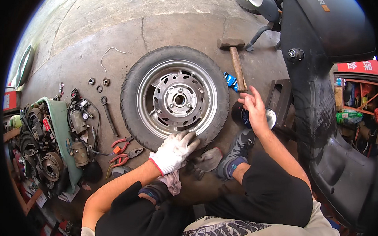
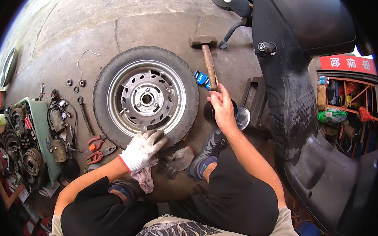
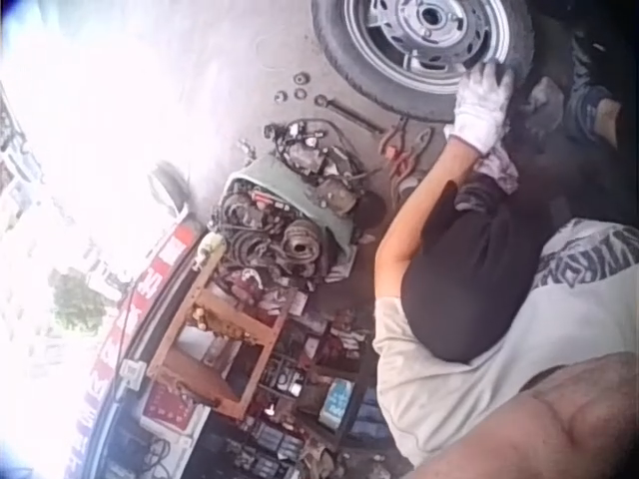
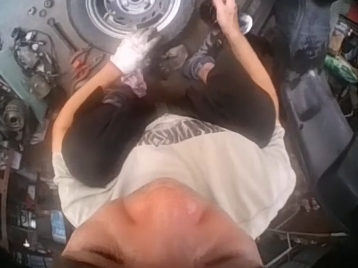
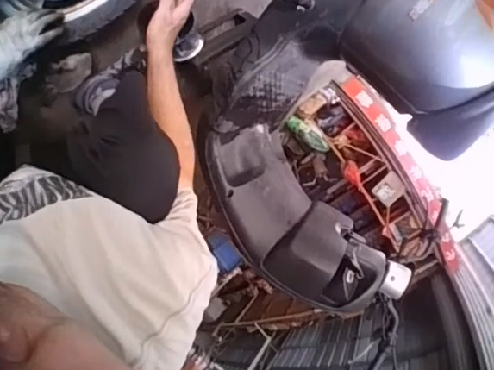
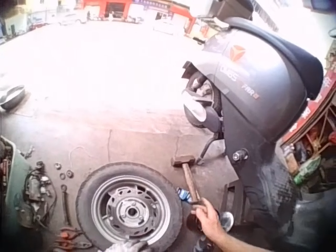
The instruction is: Repairing or servicing a motorcycle wheel hub and bearing using hand tools.
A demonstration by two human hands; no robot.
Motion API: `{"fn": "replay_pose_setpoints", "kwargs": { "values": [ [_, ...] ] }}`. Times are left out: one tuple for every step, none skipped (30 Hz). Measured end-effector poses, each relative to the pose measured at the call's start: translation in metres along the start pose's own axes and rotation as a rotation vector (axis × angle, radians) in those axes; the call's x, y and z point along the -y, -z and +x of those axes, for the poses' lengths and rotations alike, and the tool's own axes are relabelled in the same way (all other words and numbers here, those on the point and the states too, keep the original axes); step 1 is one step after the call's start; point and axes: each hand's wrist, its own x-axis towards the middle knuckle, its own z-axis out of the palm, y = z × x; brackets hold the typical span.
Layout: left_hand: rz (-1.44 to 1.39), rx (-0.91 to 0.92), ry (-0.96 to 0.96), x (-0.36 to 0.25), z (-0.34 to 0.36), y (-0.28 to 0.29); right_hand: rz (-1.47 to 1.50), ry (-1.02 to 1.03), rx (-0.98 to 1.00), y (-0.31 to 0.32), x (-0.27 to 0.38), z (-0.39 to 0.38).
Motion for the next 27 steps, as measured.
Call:
{"fn": "replay_pose_setpoints", "kwargs": {
  "values": [
    [-0.051, 0.003, 0.014, 0.000, 0.002, 0.005, 0.024, 0.043, -0.030, 0.009, 0.003, -0.002],
    [-0.101, 0.007, 0.030, 0.000, 0.003, 0.008, 0.049, 0.086, -0.059, 0.018, 0.004, -0.004],
    [-0.096, -0.001, 0.044, 0.001, 0.002, 0.009, 0.055, 0.101, -0.084, 0.026, 0.001, -0.005],
    [-0.092, 0.002, 0.039, 0.002, 0.000, 0.011, 0.060, 0.101, -0.090, 0.032, 0.000, -0.006],
    [-0.123, -0.007, 0.079, 0.003, -0.002, 0.015, 0.065, 0.098, -0.102, 0.036, -0.002, -0.008],
    [-0.153, -0.016, 0.119, 0.004, -0.003, 0.019, 0.072, 0.095, -0.115, 0.040, -0.004, -0.009],
    [-0.184, -0.041, 0.134, 0.003, -0.003, 0.027, 0.074, 0.100, -0.126, 0.040, -0.005, -0.009],
    [-0.181, -0.035, 0.130, 0.006, -0.005, 0.028, 0.079, 0.097, -0.132, 0.041, -0.007, -0.010],
    [-0.186, -0.058, 0.148, 0.009, -0.008, 0.028, 0.080, 0.086, -0.138, 0.041, -0.009, -0.011],
    [-0.193, -0.081, 0.167, 0.010, -0.009, 0.028, 0.079, 0.074, -0.144, 0.040, -0.009, -0.012],
    [-0.178, -0.083, 0.212, 0.009, -0.008, 0.030, 0.083, 0.070, -0.149, 0.039, -0.010, -0.012],
    [-0.178, -0.076, 0.208, 0.011, -0.007, 0.029, 0.097, 0.072, -0.129, 0.039, -0.010, -0.011],
    [-0.183, -0.097, 0.219, 0.014, -0.009, 0.030, 0.112, 0.071, -0.109, 0.039, -0.009, -0.011],
    [-0.188, -0.118, 0.229, 0.016, -0.010, 0.031, 0.115, 0.063, -0.115, 0.041, -0.007, -0.011],
    [-0.198, -0.143, 0.237, 0.016, -0.010, 0.031, 0.082, 0.074, -0.136, 0.043, -0.005, -0.010],
    [-0.218, -0.138, 0.252, 0.016, -0.008, 0.035, 0.044, 0.086, -0.158, 0.047, -0.005, -0.010],
    [-0.214, -0.145, 0.246, 0.016, -0.007, 0.036, 0.013, 0.088, -0.207, 0.051, -0.009, -0.013],
    [-0.212, -0.153, 0.241, 0.016, -0.008, 0.037, 0.007, 0.081, -0.214, 0.057, -0.011, -0.018],
    [-0.211, -0.161, 0.242, 0.015, -0.007, 0.039, -0.206, 0.067, -0.275, 0.064, -0.014, -0.024],
    [-0.218, -0.159, 0.240, 0.015, -0.005, 0.038, -0.420, 0.052, -0.333, 0.071, -0.016, -0.029],
    [-0.227, -0.154, 0.241, 0.015, -0.003, 0.037, -0.558, 0.026, -0.363, 0.082, -0.024, -0.032],
    [-0.233, -0.147, 0.242, 0.014, -0.001, 0.039, -0.561, 0.022, -0.363, 0.091, -0.032, -0.034],
    [-0.230, -0.150, 0.237, 0.012, 0.000, 0.039, -0.773, 0.061, -0.400, 0.097, -0.039, -0.035],
    [-0.234, -0.147, 0.238, 0.011, 0.001, 0.037, -0.985, 0.103, -0.434, 0.103, -0.045, -0.036],
    [-0.250, -0.153, 0.217, 0.011, 0.002, 0.034, -1.001, 0.037, -0.379, 0.104, -0.044, -0.035],
    [-0.265, -0.158, 0.196, 0.010, 0.002, 0.031, -1.004, 0.033, -0.377, 0.105, -0.044, -0.032],
    [-0.268, -0.156, 0.197, 0.009, 0.001, 0.028, -1.044, -0.087, -0.318, 0.103, -0.043, -0.028]
  ]
}}
